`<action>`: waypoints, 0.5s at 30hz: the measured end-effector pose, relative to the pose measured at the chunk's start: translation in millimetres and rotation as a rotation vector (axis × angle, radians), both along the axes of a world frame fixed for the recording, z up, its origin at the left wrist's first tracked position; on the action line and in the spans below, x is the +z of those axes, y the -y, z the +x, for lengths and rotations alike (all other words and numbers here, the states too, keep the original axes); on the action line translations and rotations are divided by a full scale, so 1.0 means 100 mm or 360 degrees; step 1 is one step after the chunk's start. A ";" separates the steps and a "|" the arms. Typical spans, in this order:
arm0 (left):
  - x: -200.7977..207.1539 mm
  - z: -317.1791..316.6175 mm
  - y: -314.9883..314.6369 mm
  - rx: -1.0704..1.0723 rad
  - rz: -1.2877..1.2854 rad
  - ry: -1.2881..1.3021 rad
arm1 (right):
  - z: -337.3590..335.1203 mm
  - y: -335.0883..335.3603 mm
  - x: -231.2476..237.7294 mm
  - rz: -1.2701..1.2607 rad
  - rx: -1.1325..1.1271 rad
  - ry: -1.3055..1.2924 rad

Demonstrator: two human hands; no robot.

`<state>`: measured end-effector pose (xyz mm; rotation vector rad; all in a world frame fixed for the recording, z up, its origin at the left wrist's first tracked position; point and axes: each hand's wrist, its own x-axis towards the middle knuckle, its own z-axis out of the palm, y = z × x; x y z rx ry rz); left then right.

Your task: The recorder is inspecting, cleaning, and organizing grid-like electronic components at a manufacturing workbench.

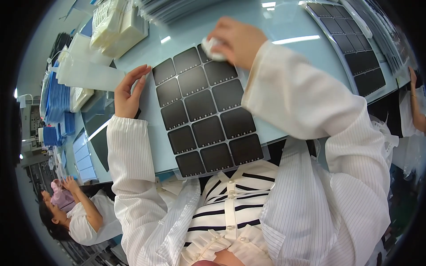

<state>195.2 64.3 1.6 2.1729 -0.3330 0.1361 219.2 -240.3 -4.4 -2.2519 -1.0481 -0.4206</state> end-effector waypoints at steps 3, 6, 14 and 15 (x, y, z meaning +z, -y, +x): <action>-0.02 0.00 -0.01 0.0009 0.0006 -0.0006 | -0.09 -0.05 0.02 0.0020 0.0017 -0.0075; -0.03 -0.04 -0.03 0.0039 -0.0001 -0.0019 | -0.87 -0.32 0.16 -0.0178 0.0573 -0.0273; 0.02 -0.01 0.02 0.0043 -0.0005 -0.0022 | 0.06 -0.36 -0.02 -0.0080 0.0036 -0.0009; 0.01 -0.05 -0.03 0.0059 0.0002 -0.0037 | -0.24 -0.58 0.03 -0.0071 0.0227 -0.0040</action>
